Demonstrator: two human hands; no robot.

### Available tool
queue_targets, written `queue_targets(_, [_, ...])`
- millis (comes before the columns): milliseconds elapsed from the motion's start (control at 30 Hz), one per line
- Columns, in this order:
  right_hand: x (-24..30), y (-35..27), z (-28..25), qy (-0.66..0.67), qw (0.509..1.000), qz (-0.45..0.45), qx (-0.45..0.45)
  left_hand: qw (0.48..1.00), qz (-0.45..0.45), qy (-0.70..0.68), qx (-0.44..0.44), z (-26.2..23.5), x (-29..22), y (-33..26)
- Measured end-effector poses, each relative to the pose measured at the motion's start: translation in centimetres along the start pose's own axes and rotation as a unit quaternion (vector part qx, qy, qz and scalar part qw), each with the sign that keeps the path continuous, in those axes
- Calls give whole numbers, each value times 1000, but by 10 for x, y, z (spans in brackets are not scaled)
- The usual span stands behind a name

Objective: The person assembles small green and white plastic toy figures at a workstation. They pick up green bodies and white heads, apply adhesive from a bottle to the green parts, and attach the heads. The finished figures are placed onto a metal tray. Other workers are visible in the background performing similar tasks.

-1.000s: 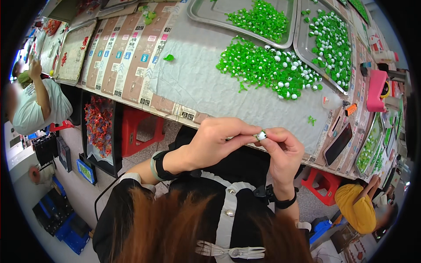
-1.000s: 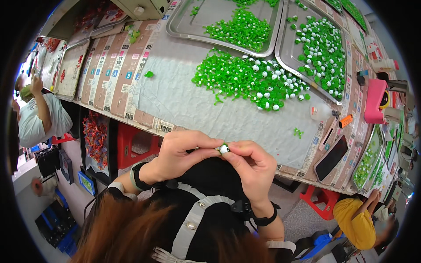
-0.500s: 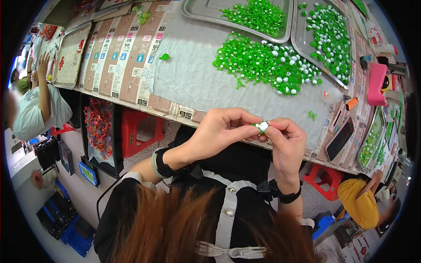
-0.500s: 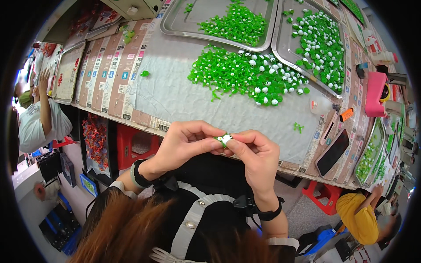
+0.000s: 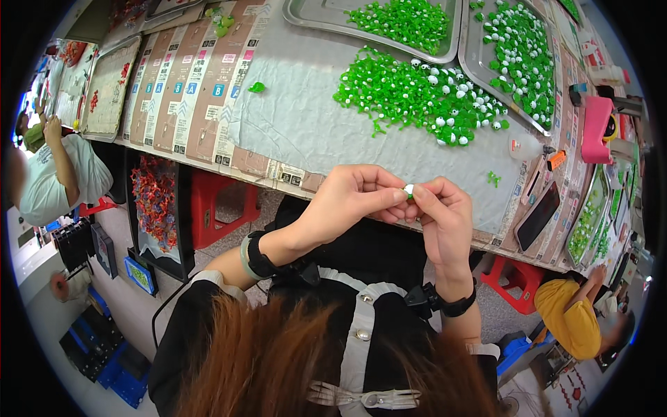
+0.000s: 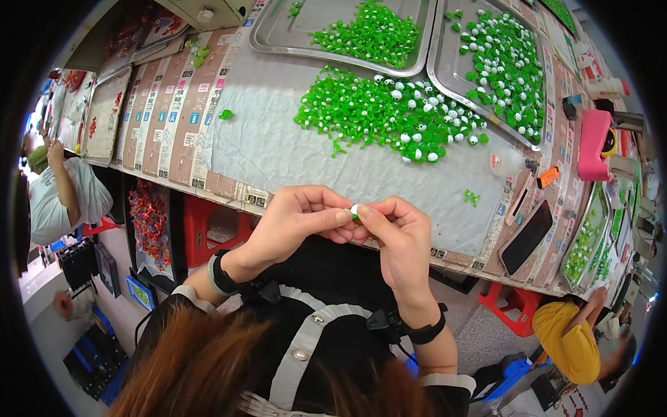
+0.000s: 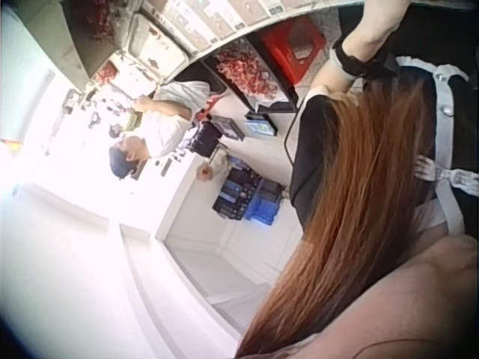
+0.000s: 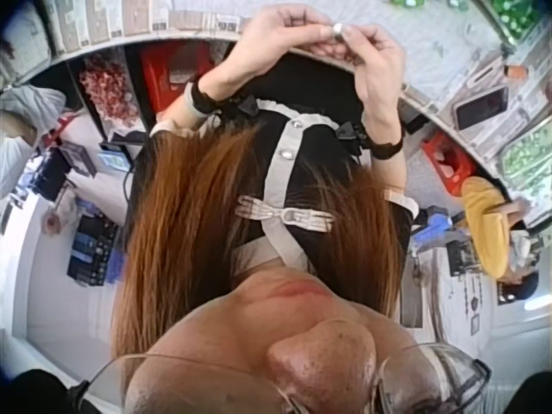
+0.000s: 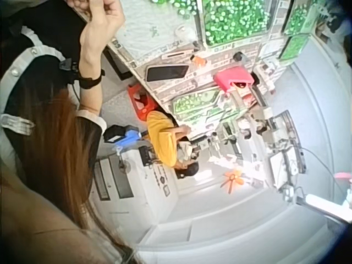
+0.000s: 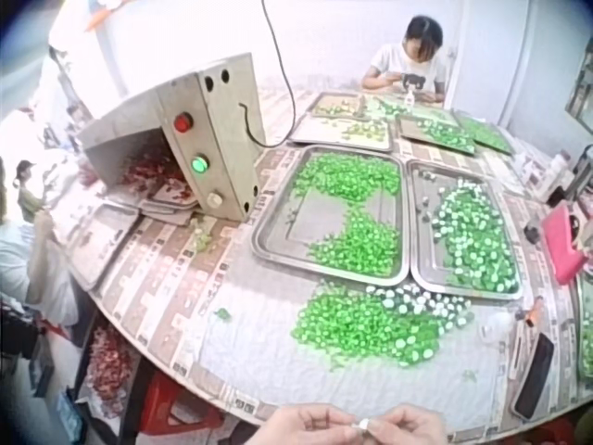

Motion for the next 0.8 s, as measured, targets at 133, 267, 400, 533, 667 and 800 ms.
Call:
queue_targets(133, [1, 0, 0, -7, 1000, -19, 2, 1000, 15, 6, 2, 2, -2, -1])
queue_targets(267, [8, -3, 5, -9, 998, -56, 21, 998, 59, 22, 16, 7, -10, -5])
queue_targets(400, [12, -7, 7, -2, 995, -87, 42, 989, 122, 87, 11, 12, -19, -14])
queue_targets(533, [14, -11, 7, -4, 991, -112, 68, 968, 178, 176, 12, 13, -27, -18])
queue_targets(667, [16, -13, 5, -16, 989, -123, 74, 937, 243, 252, -1, 16, -34, -21])
queue_targets(800, [25, -16, 5, -49, 985, -157, 59, 912, 301, 276, -41, 20, -43, -25])
Point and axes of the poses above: each hand's wrist, its own y-axis towards the middle knuckle, its own z-axis out of the palm, x = y × z, the point moved 8 cm from there along y, towards the middle knuckle, and after that the axes turned 1 degree about -y, right-handed, at the moved point
